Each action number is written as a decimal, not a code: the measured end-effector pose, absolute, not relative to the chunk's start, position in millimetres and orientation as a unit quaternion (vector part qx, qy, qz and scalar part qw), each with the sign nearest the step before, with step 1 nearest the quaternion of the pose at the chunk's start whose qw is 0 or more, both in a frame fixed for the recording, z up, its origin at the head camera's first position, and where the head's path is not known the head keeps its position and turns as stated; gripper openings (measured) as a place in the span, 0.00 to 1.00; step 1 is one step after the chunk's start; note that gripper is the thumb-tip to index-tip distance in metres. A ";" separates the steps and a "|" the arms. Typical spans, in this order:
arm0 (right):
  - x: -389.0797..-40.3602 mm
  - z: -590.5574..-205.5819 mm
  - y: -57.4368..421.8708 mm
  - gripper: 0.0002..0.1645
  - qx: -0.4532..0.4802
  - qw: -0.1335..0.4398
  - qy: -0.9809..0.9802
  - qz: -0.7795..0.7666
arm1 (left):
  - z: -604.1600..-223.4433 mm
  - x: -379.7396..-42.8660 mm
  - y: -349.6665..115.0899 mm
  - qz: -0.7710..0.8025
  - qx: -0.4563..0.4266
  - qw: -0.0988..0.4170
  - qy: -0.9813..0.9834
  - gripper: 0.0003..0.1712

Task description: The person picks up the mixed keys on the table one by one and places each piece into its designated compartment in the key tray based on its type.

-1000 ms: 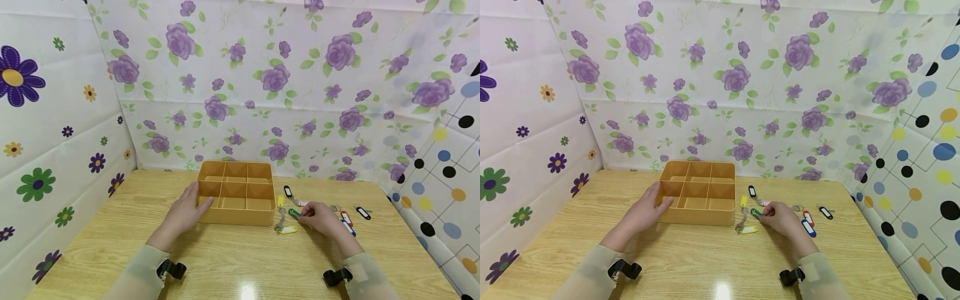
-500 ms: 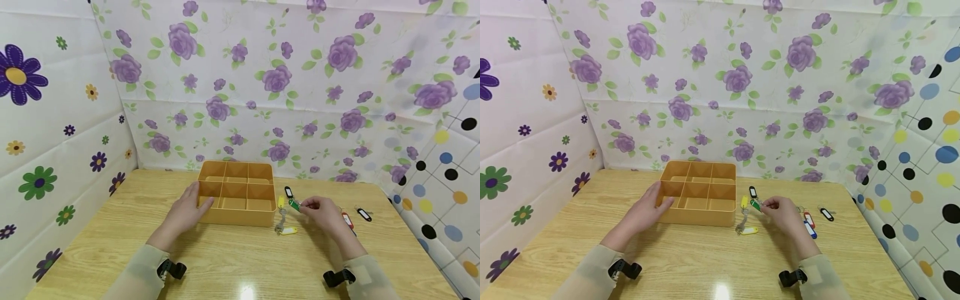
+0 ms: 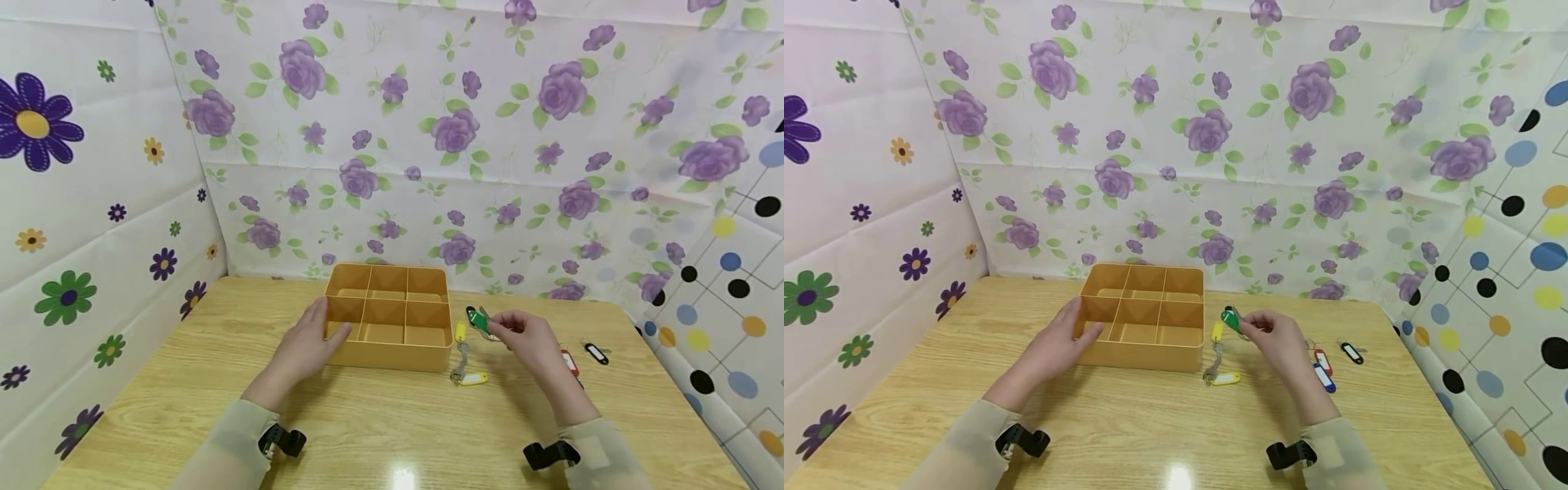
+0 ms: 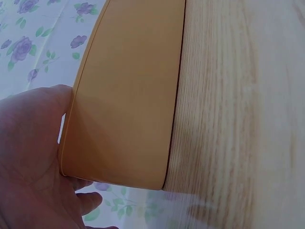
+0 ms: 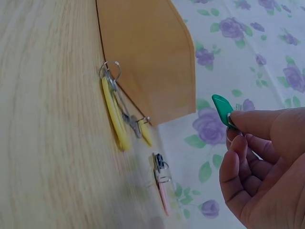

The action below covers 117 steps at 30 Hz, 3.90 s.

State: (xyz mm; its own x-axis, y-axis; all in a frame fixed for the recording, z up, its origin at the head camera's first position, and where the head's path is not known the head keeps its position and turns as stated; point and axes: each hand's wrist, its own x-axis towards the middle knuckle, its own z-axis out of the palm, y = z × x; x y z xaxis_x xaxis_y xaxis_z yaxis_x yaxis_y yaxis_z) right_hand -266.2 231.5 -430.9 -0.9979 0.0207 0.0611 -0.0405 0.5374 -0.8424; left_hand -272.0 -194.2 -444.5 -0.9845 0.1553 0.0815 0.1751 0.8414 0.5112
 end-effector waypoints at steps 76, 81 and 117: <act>-275.1 -413.1 148.5 0.09 0.084 0.019 -0.852 0.517 | -447.4 -272.9 -193.5 -0.284 -0.088 0.030 -0.954 0.56; -276.0 -411.7 151.6 0.16 0.090 0.016 -0.852 0.516 | -445.2 -272.5 -193.5 -0.285 -0.088 0.030 -0.954 0.56; -262.2 -427.4 219.0 0.17 0.075 0.016 -0.891 0.448 | -444.2 -271.3 -194.1 -0.278 -0.099 0.032 -0.955 0.60</act>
